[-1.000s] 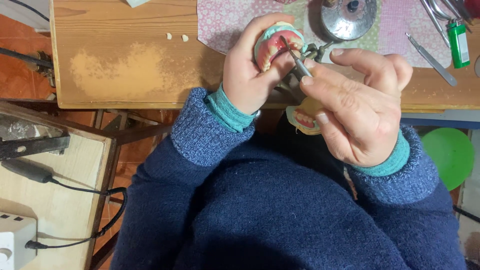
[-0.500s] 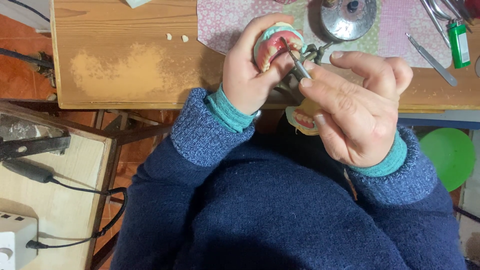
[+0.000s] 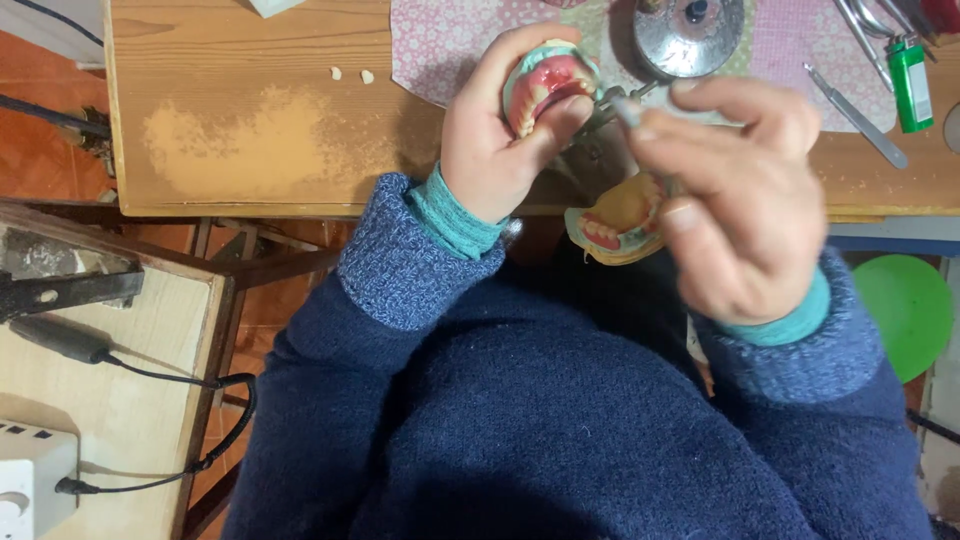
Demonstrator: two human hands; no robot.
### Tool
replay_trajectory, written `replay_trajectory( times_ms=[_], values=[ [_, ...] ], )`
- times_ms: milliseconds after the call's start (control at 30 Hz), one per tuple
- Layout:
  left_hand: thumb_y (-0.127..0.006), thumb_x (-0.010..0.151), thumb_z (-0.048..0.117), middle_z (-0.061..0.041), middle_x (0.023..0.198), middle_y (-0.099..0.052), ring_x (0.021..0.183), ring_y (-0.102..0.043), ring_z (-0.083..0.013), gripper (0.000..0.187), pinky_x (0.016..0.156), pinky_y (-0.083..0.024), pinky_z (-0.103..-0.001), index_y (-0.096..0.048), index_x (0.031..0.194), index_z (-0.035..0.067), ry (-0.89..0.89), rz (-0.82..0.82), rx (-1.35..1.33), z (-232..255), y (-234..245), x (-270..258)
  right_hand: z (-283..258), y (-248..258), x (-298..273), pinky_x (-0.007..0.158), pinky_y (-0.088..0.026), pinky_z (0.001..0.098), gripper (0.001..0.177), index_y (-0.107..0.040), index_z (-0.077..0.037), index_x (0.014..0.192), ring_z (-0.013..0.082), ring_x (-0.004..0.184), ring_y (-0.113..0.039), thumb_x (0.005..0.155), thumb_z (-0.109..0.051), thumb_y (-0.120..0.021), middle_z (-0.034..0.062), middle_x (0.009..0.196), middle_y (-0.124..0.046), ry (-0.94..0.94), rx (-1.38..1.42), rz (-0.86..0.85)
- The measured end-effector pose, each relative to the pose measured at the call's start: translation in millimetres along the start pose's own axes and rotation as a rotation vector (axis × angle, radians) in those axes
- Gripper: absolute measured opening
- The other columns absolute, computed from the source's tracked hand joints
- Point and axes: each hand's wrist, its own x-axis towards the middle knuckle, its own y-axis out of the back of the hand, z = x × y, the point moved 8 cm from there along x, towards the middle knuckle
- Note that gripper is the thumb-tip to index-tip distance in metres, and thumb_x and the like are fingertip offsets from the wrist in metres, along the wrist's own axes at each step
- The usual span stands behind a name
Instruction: Inspecting and adjusting a dental cast model using a metal tool at a workbench, then checking a stove.
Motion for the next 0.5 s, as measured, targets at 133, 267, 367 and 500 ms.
replay_trajectory(
  times_ms=[133, 267, 367, 500],
  values=[
    [-0.078, 0.104, 0.002, -0.005, 0.117, -0.070, 0.110, -0.068, -0.0099, 0.037, 0.101, -0.057, -0.025, -0.058, 0.135, 0.006, -0.025, -0.022, 0.105, 7, 4, 6, 30, 27, 2, 0.110, -0.044, 0.0326, 0.030, -0.063, -0.002, 0.131, 0.0225, 0.125, -0.057, 0.107, -0.017, -0.053, 0.0091, 0.131, -0.066, -0.100, 0.458, 0.235],
    [-0.078, 0.102, 0.003, -0.004, 0.121, -0.071, 0.114, -0.070, -0.0108, 0.042, 0.103, -0.060, -0.027, -0.057, 0.138, 0.007, 0.039, -0.104, 0.155, 12, 3, 17, 158, 30, -69, 0.073, -0.035, 0.0224, 0.014, -0.069, 0.000, 0.132, 0.0066, 0.079, -0.044, 0.124, -0.008, -0.061, -0.0005, 0.094, -0.057, -0.522, 0.603, 0.550],
    [-0.078, 0.100, 0.002, -0.004, 0.119, -0.072, 0.113, -0.071, -0.0109, 0.042, 0.101, -0.060, -0.028, -0.058, 0.136, 0.007, 0.071, -0.169, 0.246, 20, 4, 28, 196, 33, -70, 0.075, -0.035, 0.0243, 0.012, -0.061, 0.004, 0.109, 0.0089, 0.079, -0.046, 0.118, 0.000, -0.056, 0.0017, 0.092, -0.055, -0.488, 0.610, 0.496],
    [-0.078, 0.103, 0.000, -0.005, 0.122, -0.069, 0.117, -0.069, -0.0120, 0.040, 0.105, -0.059, -0.029, -0.057, 0.137, 0.007, 0.069, -0.273, 0.221, 16, 6, 40, 220, 28, -74, 0.067, -0.031, 0.0238, 0.024, -0.055, 0.003, 0.100, 0.0097, 0.070, -0.042, 0.123, -0.002, -0.058, 0.0011, 0.083, -0.052, -0.453, 0.729, 0.477]
  ],
)
